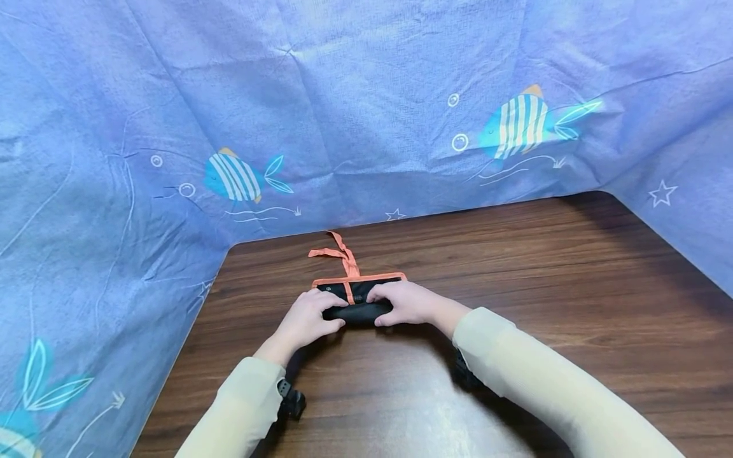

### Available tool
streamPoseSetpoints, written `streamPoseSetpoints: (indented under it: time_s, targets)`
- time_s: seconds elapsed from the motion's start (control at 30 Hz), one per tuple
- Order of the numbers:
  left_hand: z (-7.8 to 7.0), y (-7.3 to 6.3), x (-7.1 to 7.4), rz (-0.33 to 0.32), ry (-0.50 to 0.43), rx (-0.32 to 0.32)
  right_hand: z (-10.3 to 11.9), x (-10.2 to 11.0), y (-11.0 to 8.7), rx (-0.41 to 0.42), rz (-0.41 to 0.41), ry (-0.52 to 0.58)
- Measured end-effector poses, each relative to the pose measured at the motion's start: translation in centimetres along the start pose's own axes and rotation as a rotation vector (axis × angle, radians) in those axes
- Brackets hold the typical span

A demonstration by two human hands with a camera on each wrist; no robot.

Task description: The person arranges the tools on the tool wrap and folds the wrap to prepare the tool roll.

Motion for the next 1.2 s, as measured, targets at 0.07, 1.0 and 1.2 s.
streamPoseSetpoints:
  time_s: [0.07,1.0,1.2]
  targets:
    - [0.2,0.0,0.0,0.014,-0.020,0.018,0.2,0.0,0.1,-0.001,-0.007,-0.016]
    - [3.0,0.9,-1.6,0.069,-0.190,0.138,-2.0,-0.2,-0.1,-0.093,-0.039,0.056]
    - [3.3,0.5,-0.9,-0.008,-0.186,0.170,-2.2,-0.2,0.2,-0.091,-0.047,0.062]
Point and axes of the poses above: each hand's wrist, its own y-axis towards the middle knuckle, its own x-axis out of the back of the hand, z = x × y, the point moved 10 cm from there along y, towards the middle knuckle
